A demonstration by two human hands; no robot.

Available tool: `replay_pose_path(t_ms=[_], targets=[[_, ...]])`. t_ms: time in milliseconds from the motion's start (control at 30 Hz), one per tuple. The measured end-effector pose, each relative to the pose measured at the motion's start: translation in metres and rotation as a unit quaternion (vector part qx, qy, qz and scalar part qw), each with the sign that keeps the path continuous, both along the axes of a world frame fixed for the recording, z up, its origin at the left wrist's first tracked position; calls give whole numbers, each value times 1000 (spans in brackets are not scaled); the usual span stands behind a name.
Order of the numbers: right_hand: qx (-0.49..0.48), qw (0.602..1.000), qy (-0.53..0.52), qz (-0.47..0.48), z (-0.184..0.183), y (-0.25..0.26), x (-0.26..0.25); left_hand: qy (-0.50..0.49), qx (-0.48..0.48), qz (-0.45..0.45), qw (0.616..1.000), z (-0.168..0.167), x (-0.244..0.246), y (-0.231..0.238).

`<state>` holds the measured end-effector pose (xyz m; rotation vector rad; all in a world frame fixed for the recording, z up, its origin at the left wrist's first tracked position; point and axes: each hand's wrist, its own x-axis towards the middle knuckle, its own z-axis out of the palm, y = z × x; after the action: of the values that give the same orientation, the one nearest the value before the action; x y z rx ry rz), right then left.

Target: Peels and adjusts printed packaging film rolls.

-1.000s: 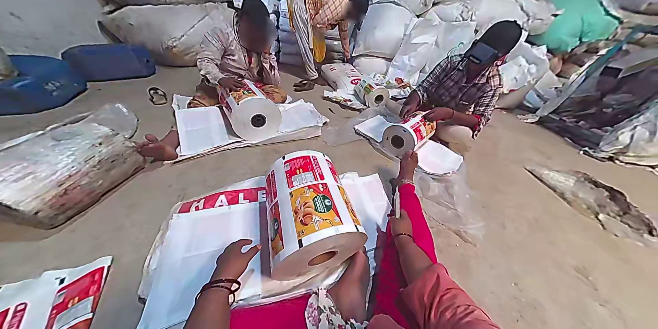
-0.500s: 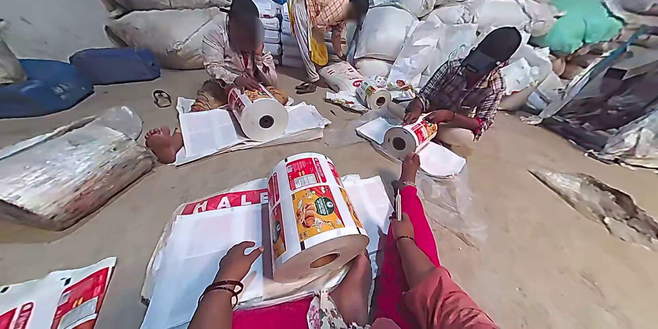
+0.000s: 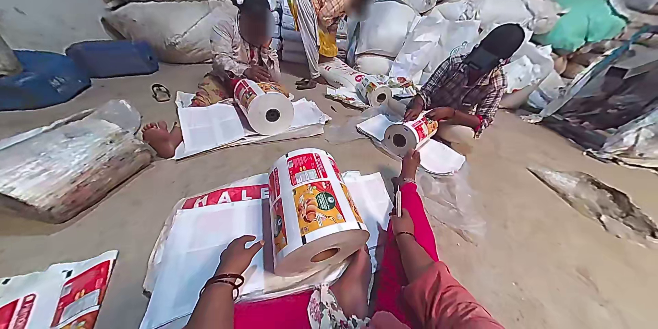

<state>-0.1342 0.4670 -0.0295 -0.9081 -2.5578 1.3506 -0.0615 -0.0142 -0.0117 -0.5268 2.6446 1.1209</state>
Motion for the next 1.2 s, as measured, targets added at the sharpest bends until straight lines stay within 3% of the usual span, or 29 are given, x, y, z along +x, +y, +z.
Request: replay_pose_path(t_ms=[600, 767, 867, 1200], targets=[[3, 1000, 17, -8, -3, 2, 1, 8, 8, -14, 1000, 1, 1, 2], [49, 992, 115, -4, -32, 2, -1, -4, 21, -6, 1000, 5, 10, 0], [-5, 999, 32, -7, 17, -19, 12, -21, 3, 0, 1000, 9, 9, 3], [-72, 993, 94, 12, -9, -7, 0, -59, -25, -4, 998, 10, 9, 10]])
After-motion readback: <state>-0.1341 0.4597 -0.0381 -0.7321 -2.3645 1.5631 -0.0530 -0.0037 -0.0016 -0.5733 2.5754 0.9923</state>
